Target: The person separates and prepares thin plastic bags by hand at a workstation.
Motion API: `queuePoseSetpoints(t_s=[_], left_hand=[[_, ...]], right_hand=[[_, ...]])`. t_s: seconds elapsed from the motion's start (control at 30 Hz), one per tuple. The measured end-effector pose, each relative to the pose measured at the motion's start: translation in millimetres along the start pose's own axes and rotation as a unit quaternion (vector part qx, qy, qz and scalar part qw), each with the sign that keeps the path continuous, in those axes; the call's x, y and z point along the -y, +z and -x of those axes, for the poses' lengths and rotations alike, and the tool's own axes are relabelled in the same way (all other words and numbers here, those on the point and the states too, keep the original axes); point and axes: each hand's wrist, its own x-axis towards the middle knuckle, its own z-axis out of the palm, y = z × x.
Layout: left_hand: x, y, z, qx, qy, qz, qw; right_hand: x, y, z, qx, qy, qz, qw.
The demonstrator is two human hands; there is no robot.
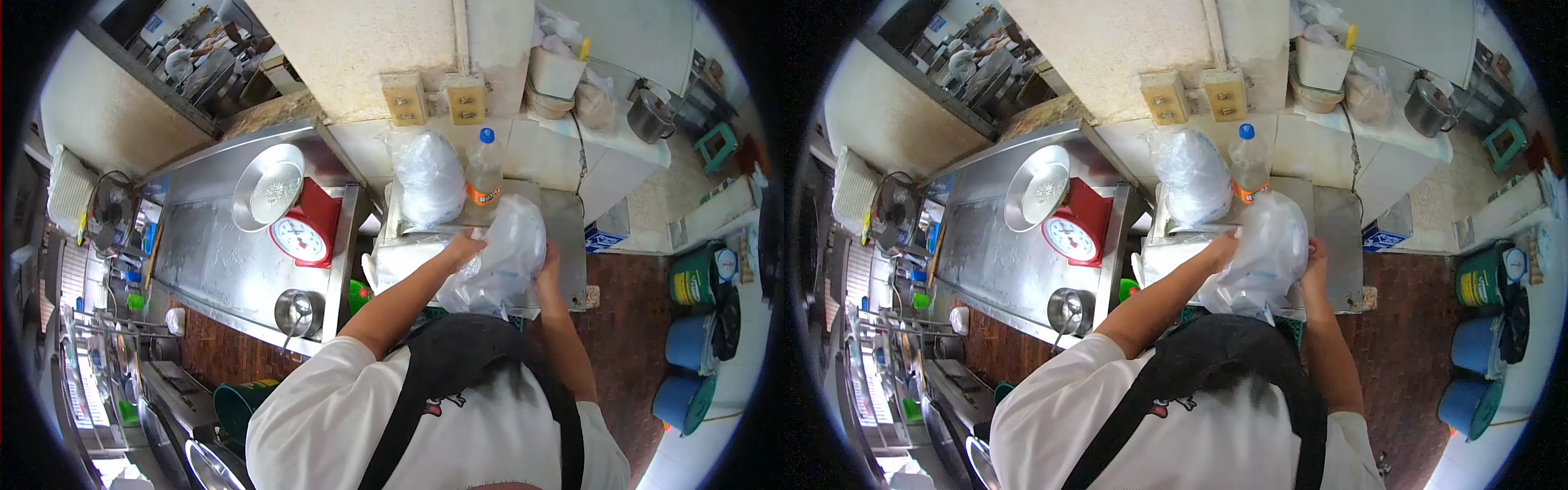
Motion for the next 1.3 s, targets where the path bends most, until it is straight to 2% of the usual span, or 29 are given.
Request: queuePoseSetpoints(t_s=[0.07, 0.1, 0.2, 0.27, 0.3, 0.37, 0.4, 0.43, 0.5, 0.53, 0.57, 0.63, 0.7, 0.73, 0.8, 0.83, 0.9, 0.93, 1.0, 1.03, 1.1, 1.2, 1.23, 1.3], left_hand=[[20, 10, 6, -0.081, -0.050, -0.149, 0.984], [-5, -23, 3, -0.096, -0.025, -0.197, 0.975], [-20, 11, 36, -0.100, -0.020, -0.235, 0.967], [-26, 6, 54, -0.106, 0.050, -0.309, 0.944], [-37, 1, 58, -0.108, 0.091, -0.346, 0.928], [-65, -2, 85, -0.171, 0.127, -0.329, 0.920], [-84, -2, 105, -0.204, 0.142, -0.321, 0.914], [-115, 0, 130, -0.197, 0.154, -0.303, 0.920], [-180, 11, 183, -0.186, 0.175, -0.269, 0.929], [-194, 15, 196, -0.163, 0.214, -0.231, 0.935], [-204, 18, 206, -0.137, 0.252, -0.193, 0.938], [-221, 28, 220, -0.071, 0.309, -0.108, 0.942], [-232, 37, 231, 0.008, 0.339, -0.014, 0.941], [-238, 39, 234, 0.002, 0.373, -0.051, 0.927], [-248, 40, 236, -0.010, 0.437, -0.123, 0.891], [-248, 41, 235, -0.036, 0.417, -0.144, 0.897], [-245, 42, 236, -0.089, 0.372, -0.183, 0.906], [-241, 41, 234, -0.084, 0.315, -0.147, 0.934], [-231, 37, 229, -0.072, 0.198, -0.073, 0.975], [-230, 35, 228, -0.091, 0.222, -0.084, 0.967], [-229, 30, 230, -0.130, 0.266, -0.103, 0.950], [-227, 13, 225, 0.025, 0.337, -0.070, 0.938], [-229, 8, 225, 0.046, 0.285, 0.045, 0.957], [-237, -2, 222, 0.087, 0.166, 0.268, 0.945]], right_hand=[[-26, -29, -10, -0.038, 0.065, -0.046, 0.996], [-38, 5, -36, -0.017, 0.054, -0.049, 0.997], [-24, -2, -31, -0.033, 0.098, 0.011, 0.995], [-10, -11, -28, -0.065, 0.165, 0.038, 0.983], [1, -11, -26, -0.073, 0.091, 0.105, 0.988], [25, -15, -8, -0.087, -0.052, 0.235, 0.967], [48, -4, 3, -0.099, -0.119, 0.243, 0.958], [77, 15, 19, -0.109, -0.186, 0.247, 0.945], [143, 80, 74, -0.056, -0.250, 0.244, 0.935], [167, 110, 100, -0.032, -0.280, 0.242, 0.929], [185, 133, 118, 0.022, -0.354, 0.321, 0.878], [208, 168, 135, 0.124, -0.486, 0.463, 0.731], [209, 186, 135, 0.168, -0.406, 0.493, 0.751], [209, 190, 135, 0.189, -0.365, 0.506, 0.758], [212, 179, 130, 0.170, -0.325, 0.494, 0.788], [213, 175, 127, 0.160, -0.306, 0.488, 0.802], [214, 180, 128, 0.100, -0.377, 0.458, 0.799], [215, 183, 127, 0.069, -0.413, 0.441, 0.794], [206, 182, 126, 0.048, -0.389, 0.422, 0.817], [200, 181, 125, 0.037, -0.377, 0.412, 0.829], [199, 163, 118, 0.052, -0.376, 0.441, 0.813], [206, 153, 115, 0.020, -0.408, 0.421, 0.810], [208, 153, 116, 0.000, -0.423, 0.403, 0.812], [209, 151, 112, -0.030, -0.412, 0.337, 0.846]])
